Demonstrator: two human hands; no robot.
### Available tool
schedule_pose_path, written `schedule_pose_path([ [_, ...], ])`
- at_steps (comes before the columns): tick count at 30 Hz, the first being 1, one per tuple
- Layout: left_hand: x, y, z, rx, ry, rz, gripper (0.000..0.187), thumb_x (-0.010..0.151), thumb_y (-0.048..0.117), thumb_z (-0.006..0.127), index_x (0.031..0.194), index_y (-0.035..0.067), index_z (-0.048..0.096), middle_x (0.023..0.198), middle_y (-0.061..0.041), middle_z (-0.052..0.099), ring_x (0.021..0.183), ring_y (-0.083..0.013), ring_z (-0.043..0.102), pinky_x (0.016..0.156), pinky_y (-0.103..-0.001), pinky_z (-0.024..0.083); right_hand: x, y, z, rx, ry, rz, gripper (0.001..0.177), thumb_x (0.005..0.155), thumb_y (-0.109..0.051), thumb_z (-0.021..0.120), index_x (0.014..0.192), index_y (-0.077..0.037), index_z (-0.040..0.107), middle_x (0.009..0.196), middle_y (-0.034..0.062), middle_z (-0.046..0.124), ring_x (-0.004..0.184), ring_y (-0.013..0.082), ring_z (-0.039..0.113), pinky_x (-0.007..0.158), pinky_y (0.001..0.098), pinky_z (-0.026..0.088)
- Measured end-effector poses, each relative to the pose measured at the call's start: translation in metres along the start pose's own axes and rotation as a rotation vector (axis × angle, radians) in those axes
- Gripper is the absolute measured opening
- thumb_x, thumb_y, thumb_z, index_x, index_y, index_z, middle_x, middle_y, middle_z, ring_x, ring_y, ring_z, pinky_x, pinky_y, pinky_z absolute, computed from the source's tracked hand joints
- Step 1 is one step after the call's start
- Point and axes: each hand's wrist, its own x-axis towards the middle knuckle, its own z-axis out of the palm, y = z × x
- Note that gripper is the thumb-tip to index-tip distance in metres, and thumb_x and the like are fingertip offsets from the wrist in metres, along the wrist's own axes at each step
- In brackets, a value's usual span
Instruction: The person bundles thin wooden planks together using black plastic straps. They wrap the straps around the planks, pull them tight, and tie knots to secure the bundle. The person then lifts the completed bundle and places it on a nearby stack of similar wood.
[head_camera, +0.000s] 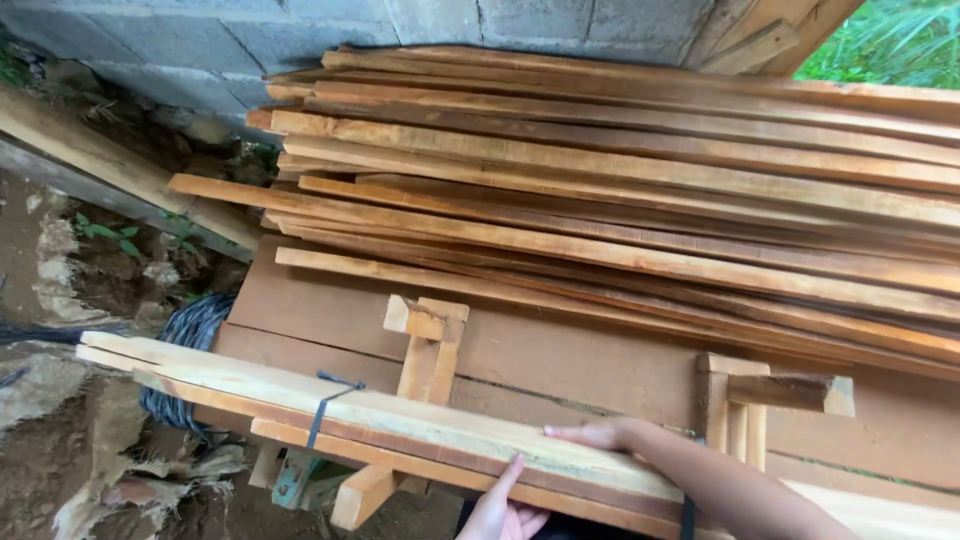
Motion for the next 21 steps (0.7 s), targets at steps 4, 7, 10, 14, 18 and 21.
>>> schedule_pose_path([
  [4, -0.011, -0.008, 0.020, 0.018, 0.053, 0.270, 0.085, 0.084, 0.046, 0.076, 0.151, 0.012, 0.037, 0.149, -0.017, 0.051, 0.143, -0.0322, 0.048, 0.122, -0.052, 0.036, -0.026, -0.018, -0.028, -0.209, 0.231, 0.010, 0.126, 0.062, -0.104, 0.036, 0.141, -0.010, 0.062, 0.153, 0.0189, 0.052, 0.144, 0.0385, 0.047, 0.120, 0.0527, 0.035],
  [7, 0.012, -0.003, 0.010, -0.005, -0.013, 0.355, 0.090, 0.086, 0.054, 0.073, 0.153, 0.011, 0.032, 0.153, -0.014, 0.048, 0.146, -0.0300, 0.041, 0.125, -0.050, 0.027, -0.075, -0.052, -0.030, -0.361, 0.469, -0.038, 0.122, 0.061, -0.103, 0.044, 0.129, -0.004, 0.070, 0.136, 0.0220, 0.064, 0.130, 0.0396, 0.060, 0.112, 0.0476, 0.046],
  [10, 0.037, 0.002, -0.005, 0.010, 0.013, 0.427, 0.090, 0.082, 0.055, 0.072, 0.154, 0.013, 0.038, 0.151, -0.011, 0.049, 0.142, -0.0282, 0.043, 0.123, -0.049, 0.029, -0.102, -0.071, -0.020, -0.502, 0.653, -0.058, 0.112, 0.057, -0.099, 0.051, 0.119, -0.009, 0.077, 0.120, 0.0228, 0.073, 0.117, 0.0373, 0.069, 0.104, 0.0425, 0.053],
  [14, 0.041, 0.014, -0.016, 0.116, 0.024, 0.465, 0.089, 0.080, 0.057, 0.070, 0.153, 0.016, 0.042, 0.146, -0.010, 0.051, 0.133, -0.0278, 0.049, 0.115, -0.048, 0.037, -0.088, -0.063, -0.012, -0.557, 0.721, -0.067, 0.110, 0.062, -0.100, 0.049, 0.122, -0.011, 0.075, 0.117, 0.0236, 0.072, 0.117, 0.0358, 0.068, 0.103, 0.0421, 0.052],
  [18, 0.044, 0.031, -0.035, 0.263, -0.014, 0.414, 0.090, 0.082, 0.060, 0.069, 0.152, 0.012, 0.041, 0.146, -0.011, 0.055, 0.134, -0.0284, 0.052, 0.115, -0.048, 0.042, -0.069, -0.054, -0.024, -0.357, 0.678, -0.052, 0.107, 0.062, -0.097, 0.043, 0.119, -0.013, 0.077, 0.120, 0.0183, 0.074, 0.117, 0.0342, 0.069, 0.103, 0.0428, 0.053],
  [21, 0.035, 0.031, -0.039, 0.320, -0.048, 0.371, 0.089, 0.082, 0.059, 0.070, 0.152, 0.013, 0.040, 0.145, -0.013, 0.055, 0.133, -0.0300, 0.053, 0.113, -0.048, 0.045, -0.063, -0.050, -0.022, -0.303, 0.569, -0.038, 0.111, 0.067, -0.098, 0.045, 0.120, -0.006, 0.078, 0.127, 0.0202, 0.071, 0.124, 0.0349, 0.065, 0.108, 0.0416, 0.049],
])
